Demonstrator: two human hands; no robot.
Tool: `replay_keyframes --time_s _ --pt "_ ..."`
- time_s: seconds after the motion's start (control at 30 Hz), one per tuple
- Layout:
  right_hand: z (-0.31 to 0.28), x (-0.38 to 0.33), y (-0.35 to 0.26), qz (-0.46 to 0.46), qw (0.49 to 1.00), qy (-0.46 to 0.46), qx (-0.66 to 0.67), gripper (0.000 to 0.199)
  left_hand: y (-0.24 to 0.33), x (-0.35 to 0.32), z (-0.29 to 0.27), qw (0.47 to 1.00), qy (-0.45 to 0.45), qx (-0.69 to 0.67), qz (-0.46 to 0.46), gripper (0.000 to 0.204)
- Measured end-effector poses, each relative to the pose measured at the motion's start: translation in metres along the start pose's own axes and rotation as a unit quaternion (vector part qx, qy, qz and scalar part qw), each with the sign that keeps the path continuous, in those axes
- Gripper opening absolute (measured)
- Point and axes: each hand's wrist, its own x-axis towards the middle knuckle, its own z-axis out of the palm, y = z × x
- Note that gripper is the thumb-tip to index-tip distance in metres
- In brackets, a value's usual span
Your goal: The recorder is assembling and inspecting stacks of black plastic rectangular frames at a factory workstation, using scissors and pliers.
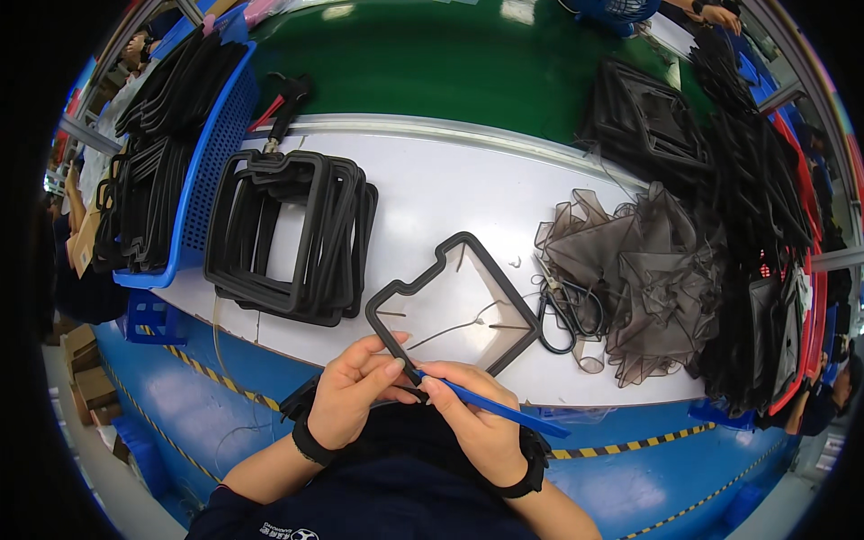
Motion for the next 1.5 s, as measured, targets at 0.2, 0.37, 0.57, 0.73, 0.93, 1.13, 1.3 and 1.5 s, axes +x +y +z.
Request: replay_keyframes --time_s 0.2,0.37,0.57,0.73,0.93,1.13,1.3,1.5 --pt "0.0 -0.001 0.0 0.001 1.0 0.0 0.001 0.018 0.001 -0.001 0.002 1.0 0.01 -0.008 0.003 0.038" --pt "0.001 -0.002 0.001 0.004 1.0 0.004 0.012 0.018 0.0 -0.002 0.0 1.0 0.007 -0.012 0.005 0.038" --pt "0.001 0.002 -0.001 -0.103 0.985 -0.005 -0.136 0.019 0.0 -0.003 0.001 1.0 0.004 -0.008 0.009 0.039" --pt "0.015 0.002 0.005 -0.341 0.851 0.02 -0.398 0.03 -0.006 -0.001 -0.006 0.999 -0.006 0.023 0.023 0.033" --pt "-0.03 0.026 -0.001 -0.361 0.751 0.128 -0.538 0.034 -0.001 -0.001 -0.006 1.0 0.018 -0.003 0.001 0.023" --pt "-0.211 0.041 -0.087 -0.318 0.569 0.461 -0.602 0.023 -0.006 -0.004 -0.028 0.998 0.058 -0.019 0.01 0.018" --pt "-0.234 0.005 -0.142 -0.284 0.51 0.585 -0.563 0.029 -0.006 0.003 -0.02 0.998 0.057 0.032 0.023 0.019" --pt "-0.147 0.049 -0.072 -0.271 0.784 0.261 -0.493 0.02 -0.011 0.006 -0.018 0.993 0.046 0.094 0.062 0.021"
